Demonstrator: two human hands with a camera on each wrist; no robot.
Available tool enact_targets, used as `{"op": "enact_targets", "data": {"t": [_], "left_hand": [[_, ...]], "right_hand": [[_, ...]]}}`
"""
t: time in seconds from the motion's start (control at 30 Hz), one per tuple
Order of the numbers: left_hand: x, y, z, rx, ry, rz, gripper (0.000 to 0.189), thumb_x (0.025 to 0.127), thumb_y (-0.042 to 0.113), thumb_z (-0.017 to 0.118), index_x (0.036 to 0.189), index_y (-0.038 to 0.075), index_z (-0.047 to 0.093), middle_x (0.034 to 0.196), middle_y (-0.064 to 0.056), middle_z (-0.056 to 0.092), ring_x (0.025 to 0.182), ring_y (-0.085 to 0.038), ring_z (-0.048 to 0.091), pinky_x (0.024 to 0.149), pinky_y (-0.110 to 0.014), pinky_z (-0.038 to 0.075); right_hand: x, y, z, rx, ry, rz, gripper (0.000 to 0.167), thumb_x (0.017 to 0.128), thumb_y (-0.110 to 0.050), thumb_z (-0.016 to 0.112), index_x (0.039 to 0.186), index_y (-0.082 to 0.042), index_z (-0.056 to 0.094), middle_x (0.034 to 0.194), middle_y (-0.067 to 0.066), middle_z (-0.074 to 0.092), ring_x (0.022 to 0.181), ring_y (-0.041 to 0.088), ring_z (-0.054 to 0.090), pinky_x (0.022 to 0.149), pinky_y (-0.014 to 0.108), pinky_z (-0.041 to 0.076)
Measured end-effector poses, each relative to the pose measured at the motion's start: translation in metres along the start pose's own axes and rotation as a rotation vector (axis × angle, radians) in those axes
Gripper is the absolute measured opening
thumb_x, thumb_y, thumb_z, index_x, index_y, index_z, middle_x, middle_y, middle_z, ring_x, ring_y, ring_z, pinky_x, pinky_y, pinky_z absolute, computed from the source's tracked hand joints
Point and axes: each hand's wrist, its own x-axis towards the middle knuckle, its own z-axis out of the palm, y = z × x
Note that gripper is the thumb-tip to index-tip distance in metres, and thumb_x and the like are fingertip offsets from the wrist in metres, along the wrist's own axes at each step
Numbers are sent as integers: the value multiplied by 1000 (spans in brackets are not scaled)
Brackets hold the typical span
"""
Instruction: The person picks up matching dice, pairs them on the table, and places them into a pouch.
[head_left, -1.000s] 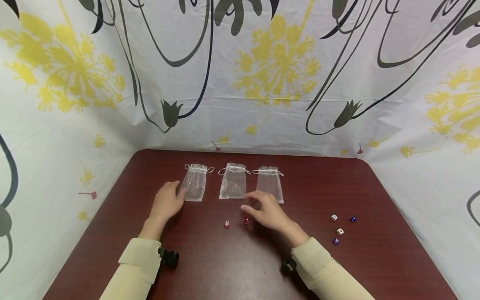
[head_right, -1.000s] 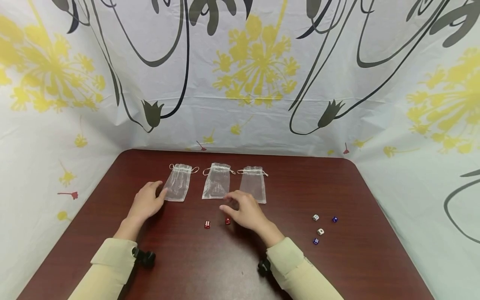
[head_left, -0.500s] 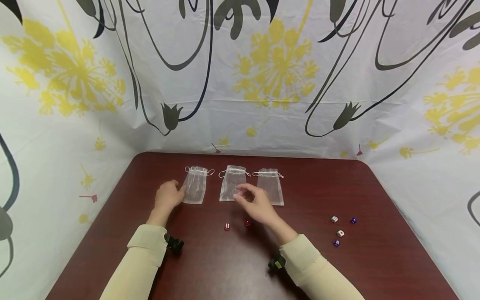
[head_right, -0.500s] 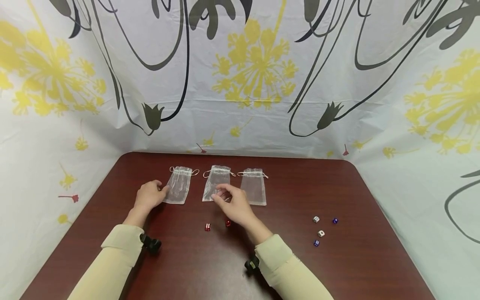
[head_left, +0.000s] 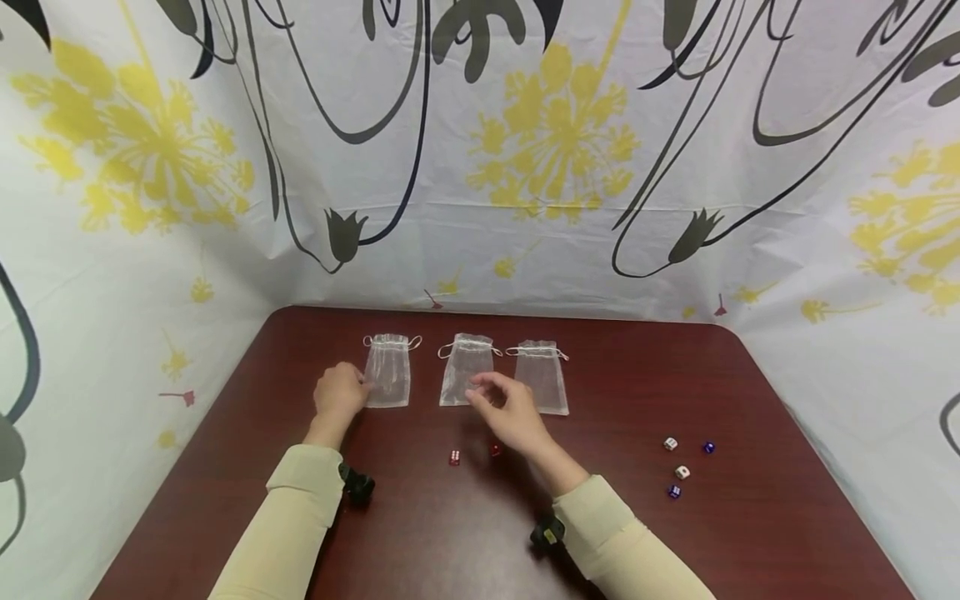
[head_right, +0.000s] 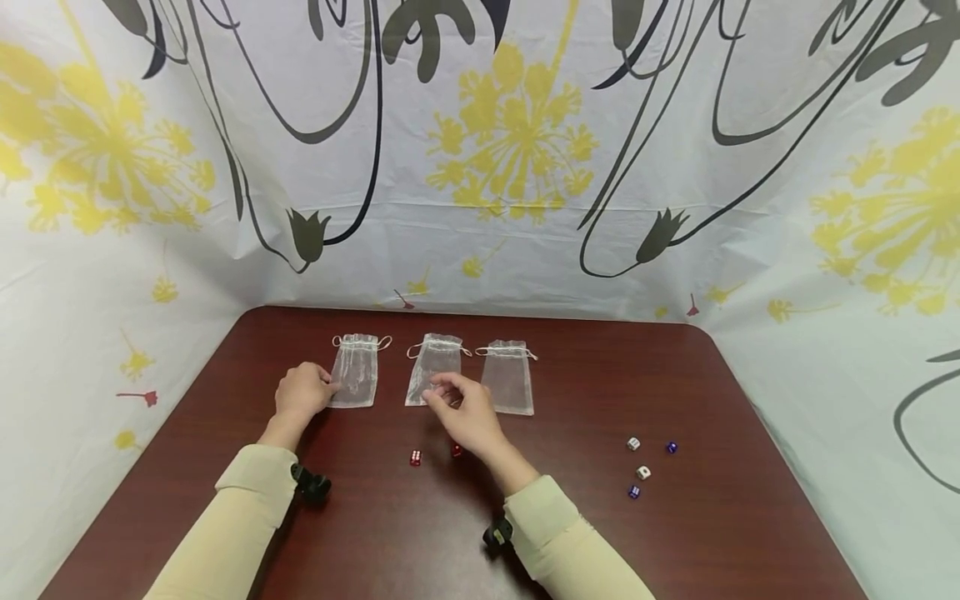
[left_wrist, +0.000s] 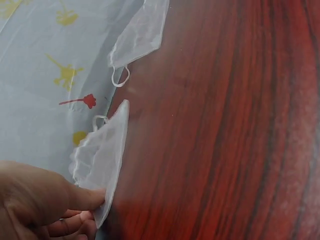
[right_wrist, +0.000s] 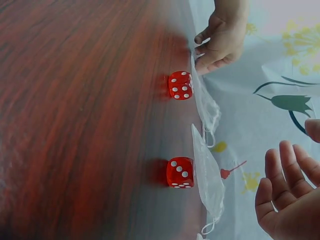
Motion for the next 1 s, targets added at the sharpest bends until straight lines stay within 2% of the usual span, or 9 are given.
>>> {"op": "enact_targets", "data": {"t": [0.17, 0.3, 0.43, 0.6, 0.8, 0.93, 1.0], "left_hand": [[-5, -1, 1, -49, 29, 8, 21, 93, 25, 70, 97, 6, 78, 100, -16, 75, 90, -40, 68, 76, -56, 54], [-10, 1, 3, -144, 69, 68, 19, 94, 25, 72, 96, 6, 77, 94, -12, 75, 86, -35, 69, 76, -53, 54], [-15, 13, 2, -234, 120, 156, 18, 93, 24, 74, 94, 6, 76, 89, -10, 75, 82, -29, 69, 76, -49, 53], [-27, 36, -5, -354, 176, 255, 15, 90, 21, 78, 91, 6, 76, 86, -10, 76, 78, -26, 70, 74, -45, 54], [-45, 63, -13, -472, 148, 362, 12, 90, 18, 79, 90, 7, 76, 82, -6, 75, 71, -19, 67, 67, -34, 54], [-55, 75, -16, -503, 103, 405, 9, 90, 16, 79, 90, 9, 75, 79, -2, 73, 70, -16, 66, 65, -31, 53], [-60, 78, -16, -506, 81, 425, 8, 90, 16, 79, 89, 9, 75, 78, 0, 72, 70, -15, 65, 65, -30, 52]], "right_hand": [[0, 3, 0, 12, 11, 16, 16, 92, -11, 76, 106, -4, 74, 84, 2, 70, 75, 13, 62, 68, 23, 51], [3, 2, -3, 25, 21, -2, 16, 91, -11, 77, 104, -2, 74, 84, 4, 70, 75, 15, 62, 68, 24, 50], [7, 0, -6, 16, 34, -11, 15, 90, -9, 77, 104, -2, 74, 83, 4, 69, 75, 15, 61, 68, 24, 50], [11, -3, -11, 14, 48, -24, 17, 91, -10, 77, 105, -1, 73, 84, 5, 70, 74, 13, 60, 67, 23, 49], [15, -8, -21, 49, 73, -15, 18, 94, -11, 74, 107, 1, 73, 86, 9, 71, 74, 16, 60, 67, 22, 48], [18, -12, -29, 62, 95, 7, 19, 95, -12, 71, 109, 2, 72, 87, 11, 69, 74, 15, 59, 66, 22, 48], [18, -13, -33, 71, 92, 29, 21, 97, -15, 71, 110, 0, 72, 89, 9, 69, 73, 14, 59, 60, 23, 49]]}}
